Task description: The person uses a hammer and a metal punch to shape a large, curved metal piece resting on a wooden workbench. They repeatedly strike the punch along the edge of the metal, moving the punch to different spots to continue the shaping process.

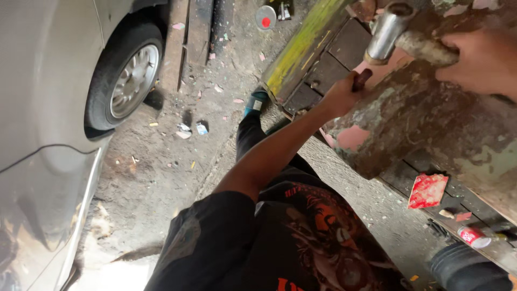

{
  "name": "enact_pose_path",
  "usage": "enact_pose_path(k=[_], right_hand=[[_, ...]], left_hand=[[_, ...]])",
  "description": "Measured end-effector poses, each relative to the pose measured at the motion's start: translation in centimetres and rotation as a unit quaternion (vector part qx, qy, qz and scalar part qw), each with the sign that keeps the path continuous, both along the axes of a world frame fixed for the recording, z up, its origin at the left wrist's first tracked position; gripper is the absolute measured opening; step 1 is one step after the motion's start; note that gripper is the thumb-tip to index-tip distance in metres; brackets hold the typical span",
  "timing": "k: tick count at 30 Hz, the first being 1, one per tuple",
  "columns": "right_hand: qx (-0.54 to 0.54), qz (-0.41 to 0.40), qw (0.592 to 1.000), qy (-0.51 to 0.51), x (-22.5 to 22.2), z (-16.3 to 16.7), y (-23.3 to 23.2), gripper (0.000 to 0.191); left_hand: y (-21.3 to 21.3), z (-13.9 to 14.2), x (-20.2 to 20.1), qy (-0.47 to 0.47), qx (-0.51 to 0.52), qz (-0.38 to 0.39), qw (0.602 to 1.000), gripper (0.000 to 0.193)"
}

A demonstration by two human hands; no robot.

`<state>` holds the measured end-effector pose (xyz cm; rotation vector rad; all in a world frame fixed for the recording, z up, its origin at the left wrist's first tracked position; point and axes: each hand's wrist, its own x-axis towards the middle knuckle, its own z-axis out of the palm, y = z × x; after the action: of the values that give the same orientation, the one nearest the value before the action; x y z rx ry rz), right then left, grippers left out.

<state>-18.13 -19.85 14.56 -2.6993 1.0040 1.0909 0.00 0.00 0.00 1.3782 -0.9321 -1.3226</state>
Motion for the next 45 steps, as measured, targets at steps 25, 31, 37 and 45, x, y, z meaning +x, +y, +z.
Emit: enact_pose_path(k=[25, 31, 37, 45], right_hand=[[0.067, -0.049, 0.995, -0.057, 2.2, 1.2, -1.1, 0.042], [0.109, -0.105, 0.973, -0.174, -1.3, -0.8, -3.7, 0.037], [0.097, -0.17, 0.98, -0.02, -4.3, -3.9, -7.0, 0.028], [0.123, -0.199, 0.962, -0.14, -2.1, -2.1, -5.0, 0.051]], left_hand=[[-0.5, -1.9, 0.8, 0.037, 0.088, 0.052, 0.994, 0.042], [2.1, -2.9, 0.8, 0.003, 0.02, 0.143, 0.989, 0.045], [0.2, -1.7, 2.1, 0.065, -0.036, 0.182, 0.981, 0.037], [-1.3, -0.9, 3.0, 0.099, -0.015, 0.188, 0.977, 0.032]])
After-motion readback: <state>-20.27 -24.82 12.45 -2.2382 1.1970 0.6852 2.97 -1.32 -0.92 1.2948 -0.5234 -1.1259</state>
